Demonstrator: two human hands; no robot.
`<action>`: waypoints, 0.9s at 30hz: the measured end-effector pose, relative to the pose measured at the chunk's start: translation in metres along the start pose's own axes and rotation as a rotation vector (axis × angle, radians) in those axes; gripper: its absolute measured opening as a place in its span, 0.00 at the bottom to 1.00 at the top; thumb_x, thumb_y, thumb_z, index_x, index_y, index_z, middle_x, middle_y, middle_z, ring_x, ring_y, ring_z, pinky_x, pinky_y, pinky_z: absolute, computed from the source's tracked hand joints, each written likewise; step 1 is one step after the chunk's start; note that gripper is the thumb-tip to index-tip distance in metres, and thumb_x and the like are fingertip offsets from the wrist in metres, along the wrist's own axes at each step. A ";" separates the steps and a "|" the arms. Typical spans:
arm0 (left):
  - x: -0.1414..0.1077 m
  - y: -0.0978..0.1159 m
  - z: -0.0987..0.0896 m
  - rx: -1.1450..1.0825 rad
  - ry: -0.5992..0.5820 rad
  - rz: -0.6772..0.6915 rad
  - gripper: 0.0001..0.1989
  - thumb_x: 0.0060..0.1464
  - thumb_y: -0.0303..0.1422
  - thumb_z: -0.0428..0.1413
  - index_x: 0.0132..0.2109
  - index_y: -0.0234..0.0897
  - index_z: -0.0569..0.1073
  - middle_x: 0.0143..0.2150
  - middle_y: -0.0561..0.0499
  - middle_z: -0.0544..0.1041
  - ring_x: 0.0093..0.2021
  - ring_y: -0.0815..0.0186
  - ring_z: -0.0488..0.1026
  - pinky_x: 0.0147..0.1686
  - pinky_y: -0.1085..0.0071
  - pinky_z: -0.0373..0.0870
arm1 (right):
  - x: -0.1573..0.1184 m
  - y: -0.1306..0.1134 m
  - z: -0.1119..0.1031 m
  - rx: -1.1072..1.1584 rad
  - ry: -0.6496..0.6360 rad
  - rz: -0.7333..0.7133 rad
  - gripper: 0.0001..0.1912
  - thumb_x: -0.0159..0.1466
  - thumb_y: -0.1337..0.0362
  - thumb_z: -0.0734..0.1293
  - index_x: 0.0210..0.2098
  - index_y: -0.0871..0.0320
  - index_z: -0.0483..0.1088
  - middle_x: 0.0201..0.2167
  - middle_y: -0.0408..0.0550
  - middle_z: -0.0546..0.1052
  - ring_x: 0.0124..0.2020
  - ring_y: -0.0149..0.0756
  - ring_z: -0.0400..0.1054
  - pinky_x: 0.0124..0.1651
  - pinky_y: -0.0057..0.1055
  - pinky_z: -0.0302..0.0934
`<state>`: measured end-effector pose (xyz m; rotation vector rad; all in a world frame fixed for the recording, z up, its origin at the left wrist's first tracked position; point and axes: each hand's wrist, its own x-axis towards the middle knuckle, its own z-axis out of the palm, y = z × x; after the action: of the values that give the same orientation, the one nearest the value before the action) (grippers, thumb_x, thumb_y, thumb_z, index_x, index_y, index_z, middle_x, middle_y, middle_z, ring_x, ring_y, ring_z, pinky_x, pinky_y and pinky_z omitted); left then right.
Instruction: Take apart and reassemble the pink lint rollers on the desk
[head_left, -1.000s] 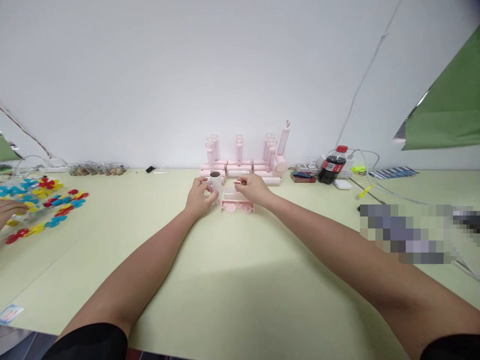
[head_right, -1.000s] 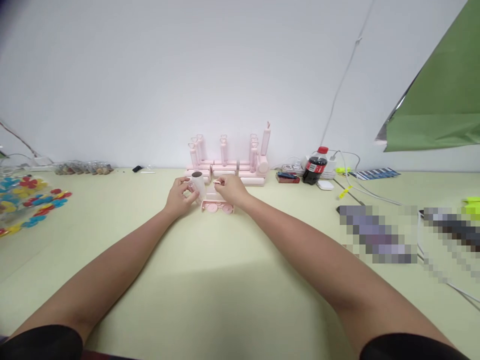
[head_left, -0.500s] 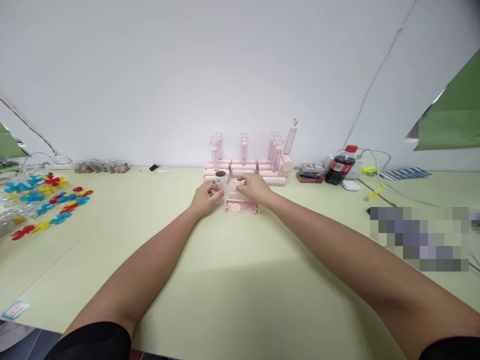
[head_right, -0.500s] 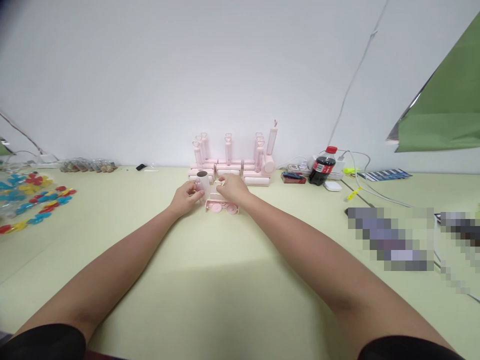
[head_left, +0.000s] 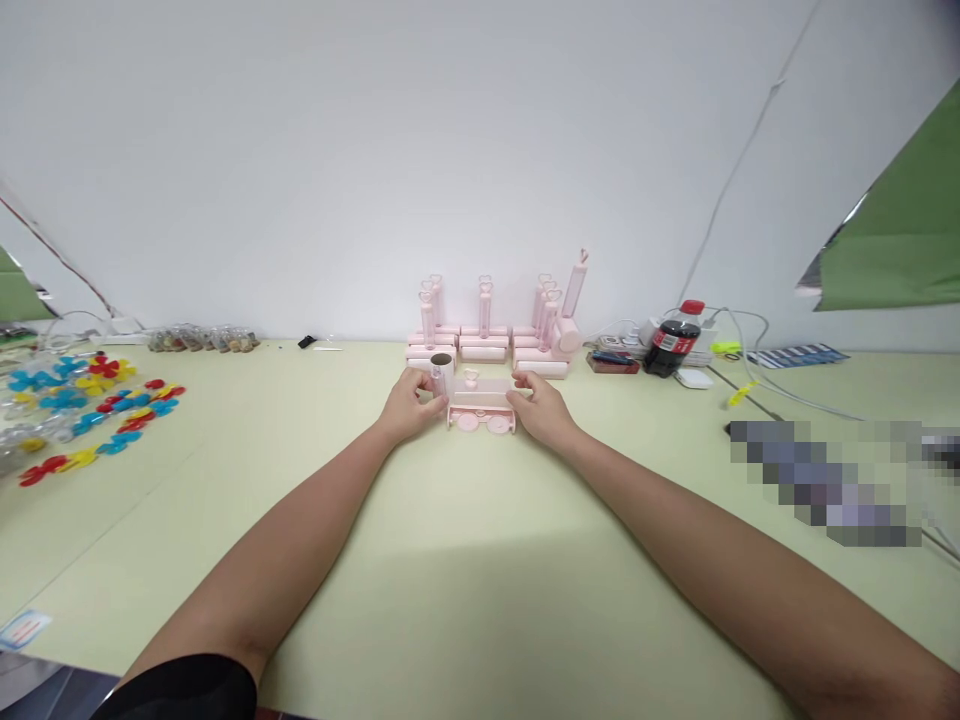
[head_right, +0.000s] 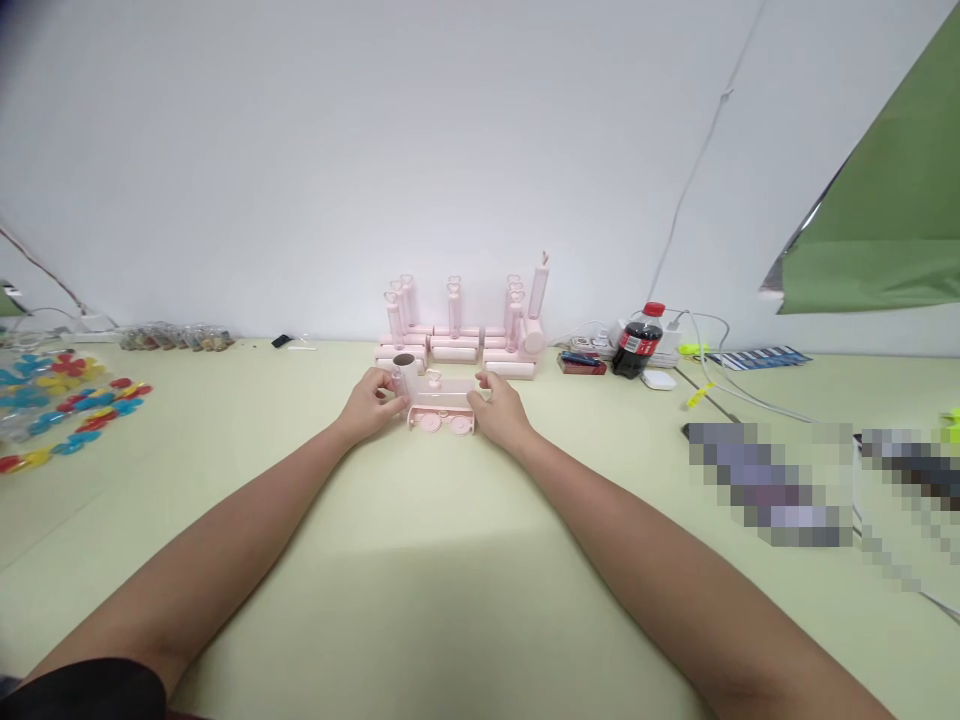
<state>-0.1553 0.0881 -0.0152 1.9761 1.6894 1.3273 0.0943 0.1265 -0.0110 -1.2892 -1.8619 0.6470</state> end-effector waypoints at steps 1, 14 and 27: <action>0.000 0.000 0.000 0.022 -0.012 0.016 0.12 0.44 0.36 0.60 0.29 0.39 0.63 0.37 0.52 0.67 0.38 0.65 0.66 0.36 0.68 0.66 | 0.000 0.002 0.001 0.030 -0.006 0.014 0.22 0.60 0.58 0.62 0.52 0.59 0.67 0.49 0.53 0.73 0.30 0.34 0.68 0.40 0.35 0.62; -0.003 -0.005 -0.001 0.103 -0.031 0.029 0.09 0.45 0.34 0.60 0.31 0.39 0.66 0.38 0.52 0.66 0.38 0.64 0.66 0.37 0.67 0.66 | -0.003 0.002 -0.006 0.141 0.111 0.013 0.16 0.59 0.58 0.62 0.42 0.59 0.71 0.40 0.49 0.77 0.27 0.33 0.69 0.36 0.32 0.63; -0.010 0.006 -0.001 -0.045 0.281 0.076 0.14 0.48 0.35 0.56 0.41 0.41 0.61 0.39 0.51 0.65 0.35 0.65 0.67 0.34 0.67 0.67 | 0.107 0.004 -0.102 -0.327 0.303 -0.100 0.19 0.59 0.64 0.59 0.46 0.56 0.76 0.53 0.54 0.71 0.55 0.49 0.63 0.58 0.45 0.54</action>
<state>-0.1513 0.0775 -0.0154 1.9192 1.6951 1.7234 0.1584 0.2255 0.0774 -1.3996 -1.8100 0.0850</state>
